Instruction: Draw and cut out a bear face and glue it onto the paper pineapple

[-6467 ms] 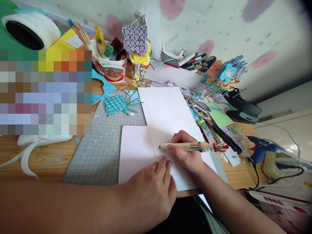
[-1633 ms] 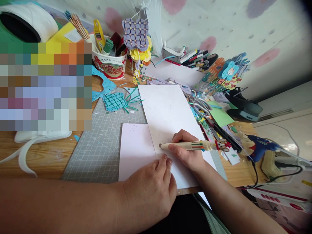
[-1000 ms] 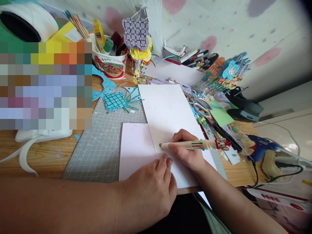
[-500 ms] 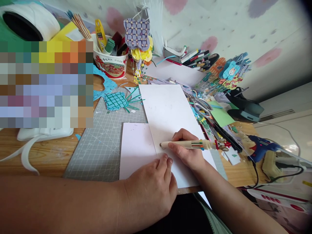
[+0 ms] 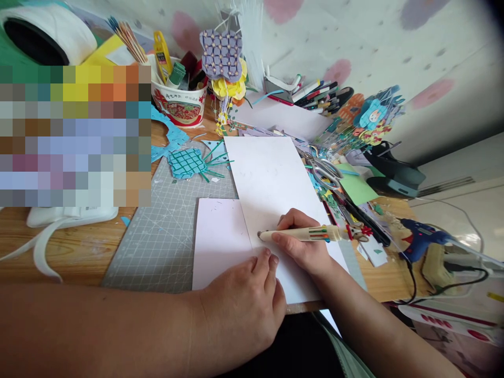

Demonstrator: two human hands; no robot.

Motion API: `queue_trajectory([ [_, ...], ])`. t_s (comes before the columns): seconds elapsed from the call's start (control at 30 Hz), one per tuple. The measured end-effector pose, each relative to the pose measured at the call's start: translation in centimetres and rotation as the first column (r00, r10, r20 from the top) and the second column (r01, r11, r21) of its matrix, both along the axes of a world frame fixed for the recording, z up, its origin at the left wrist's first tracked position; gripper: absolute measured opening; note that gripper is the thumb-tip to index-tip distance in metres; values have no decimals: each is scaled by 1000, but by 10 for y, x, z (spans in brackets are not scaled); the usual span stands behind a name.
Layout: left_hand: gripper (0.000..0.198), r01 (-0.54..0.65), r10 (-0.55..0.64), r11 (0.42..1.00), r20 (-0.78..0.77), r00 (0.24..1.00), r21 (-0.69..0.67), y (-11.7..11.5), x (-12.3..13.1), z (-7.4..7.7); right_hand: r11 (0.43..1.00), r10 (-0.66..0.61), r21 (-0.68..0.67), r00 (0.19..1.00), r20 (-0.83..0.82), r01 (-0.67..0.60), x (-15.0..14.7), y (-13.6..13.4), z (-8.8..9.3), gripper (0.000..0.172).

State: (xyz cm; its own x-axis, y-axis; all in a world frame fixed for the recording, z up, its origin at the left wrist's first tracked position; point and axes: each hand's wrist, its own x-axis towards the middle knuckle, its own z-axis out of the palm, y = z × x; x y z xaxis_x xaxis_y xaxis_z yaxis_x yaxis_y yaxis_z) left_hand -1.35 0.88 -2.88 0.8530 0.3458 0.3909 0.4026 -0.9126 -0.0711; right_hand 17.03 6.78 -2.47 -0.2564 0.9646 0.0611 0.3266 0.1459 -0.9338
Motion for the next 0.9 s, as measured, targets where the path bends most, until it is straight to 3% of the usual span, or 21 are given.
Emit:
queue_trajectory([
  [0.9, 31, -13, 13, 1000, -6, 1000, -1, -1, -1, 1, 999, -22, 26, 1000, 15, 21, -2, 0, 0, 24],
])
